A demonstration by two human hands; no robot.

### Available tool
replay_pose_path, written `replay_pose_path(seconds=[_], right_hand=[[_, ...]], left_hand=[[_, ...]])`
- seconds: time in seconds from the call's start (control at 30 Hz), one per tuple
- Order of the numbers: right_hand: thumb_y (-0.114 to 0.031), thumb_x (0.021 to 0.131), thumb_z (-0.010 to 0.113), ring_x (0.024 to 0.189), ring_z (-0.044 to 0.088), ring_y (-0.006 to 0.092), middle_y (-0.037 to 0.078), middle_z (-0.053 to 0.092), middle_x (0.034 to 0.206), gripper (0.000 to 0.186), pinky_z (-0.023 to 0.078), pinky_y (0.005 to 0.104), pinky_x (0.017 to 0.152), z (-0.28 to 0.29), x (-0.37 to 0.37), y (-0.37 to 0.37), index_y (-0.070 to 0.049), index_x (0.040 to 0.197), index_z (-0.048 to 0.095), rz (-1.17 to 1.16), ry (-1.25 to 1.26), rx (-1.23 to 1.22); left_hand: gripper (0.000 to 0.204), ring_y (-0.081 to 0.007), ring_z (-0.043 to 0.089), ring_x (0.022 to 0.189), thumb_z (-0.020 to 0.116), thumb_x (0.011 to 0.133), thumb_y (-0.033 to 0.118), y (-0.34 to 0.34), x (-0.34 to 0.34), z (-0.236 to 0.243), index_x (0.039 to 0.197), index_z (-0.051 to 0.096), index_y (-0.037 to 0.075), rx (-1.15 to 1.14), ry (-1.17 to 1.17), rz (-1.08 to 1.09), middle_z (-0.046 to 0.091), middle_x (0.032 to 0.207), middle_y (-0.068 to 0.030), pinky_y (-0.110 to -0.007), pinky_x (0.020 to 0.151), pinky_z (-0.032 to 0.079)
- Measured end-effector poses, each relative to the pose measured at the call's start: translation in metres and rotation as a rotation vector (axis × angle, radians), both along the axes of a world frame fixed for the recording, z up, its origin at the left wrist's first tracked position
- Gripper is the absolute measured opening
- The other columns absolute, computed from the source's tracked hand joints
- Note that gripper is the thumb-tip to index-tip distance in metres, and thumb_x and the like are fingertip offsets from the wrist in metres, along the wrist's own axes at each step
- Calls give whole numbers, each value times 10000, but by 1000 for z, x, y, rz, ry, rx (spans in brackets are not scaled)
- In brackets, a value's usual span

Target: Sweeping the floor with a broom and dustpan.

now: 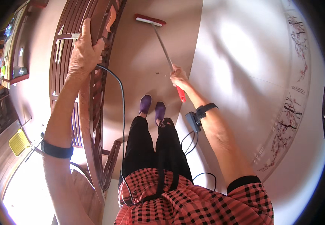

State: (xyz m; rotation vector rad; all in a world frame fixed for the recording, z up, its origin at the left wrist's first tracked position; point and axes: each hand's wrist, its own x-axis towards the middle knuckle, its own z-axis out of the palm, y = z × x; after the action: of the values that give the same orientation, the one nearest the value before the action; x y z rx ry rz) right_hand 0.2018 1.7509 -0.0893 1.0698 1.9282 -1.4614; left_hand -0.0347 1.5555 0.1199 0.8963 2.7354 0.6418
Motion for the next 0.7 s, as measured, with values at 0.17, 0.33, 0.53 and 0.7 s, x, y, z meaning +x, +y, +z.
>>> replay_pose_path(seconds=[0.17, 0.33, 0.53, 0.7], right_hand=[[-92, 770, 482, 756, 564, 413, 265, 572, 839, 455, 453, 472, 706, -14, 85, -50, -4, 1205, 381, 298, 144, 436], [-113, 796, 463, 663, 565, 418, 248, 568, 680, 376, 445, 501, 580, 33, 180, -86, -44, 1159, 392, 313, -62, 390], [-110, 804, 427, 676, 552, 429, 249, 569, 722, 413, 442, 505, 608, 69, 280, -136, -81, 1211, 369, 353, -131, 423], [-104, 794, 413, 745, 546, 428, 247, 572, 784, 440, 433, 502, 675, 100, 353, -169, -98, 1231, 364, 342, -151, 402]], left_hand=[[651, -410, 570, 852, 493, 770, 181, 6, 2, 1, 1320, 174, 37, -66, -4, 30, 537, 989, -289, -430, 755, 474], [663, -406, 562, 876, 499, 779, 205, 6, 3, -3, 1329, 163, 50, -19, -10, 21, 533, 995, -285, -453, 790, 453], [696, -379, 490, 1020, 531, 759, 250, 2, -5, -15, 1331, 175, 77, -34, 151, 5, 455, 1130, -255, -435, 829, 433], [737, -388, 484, 1001, 579, 713, 260, -11, 19, 0, 1300, 178, 67, -74, 244, 65, 441, 1092, -250, -435, 833, 430]])
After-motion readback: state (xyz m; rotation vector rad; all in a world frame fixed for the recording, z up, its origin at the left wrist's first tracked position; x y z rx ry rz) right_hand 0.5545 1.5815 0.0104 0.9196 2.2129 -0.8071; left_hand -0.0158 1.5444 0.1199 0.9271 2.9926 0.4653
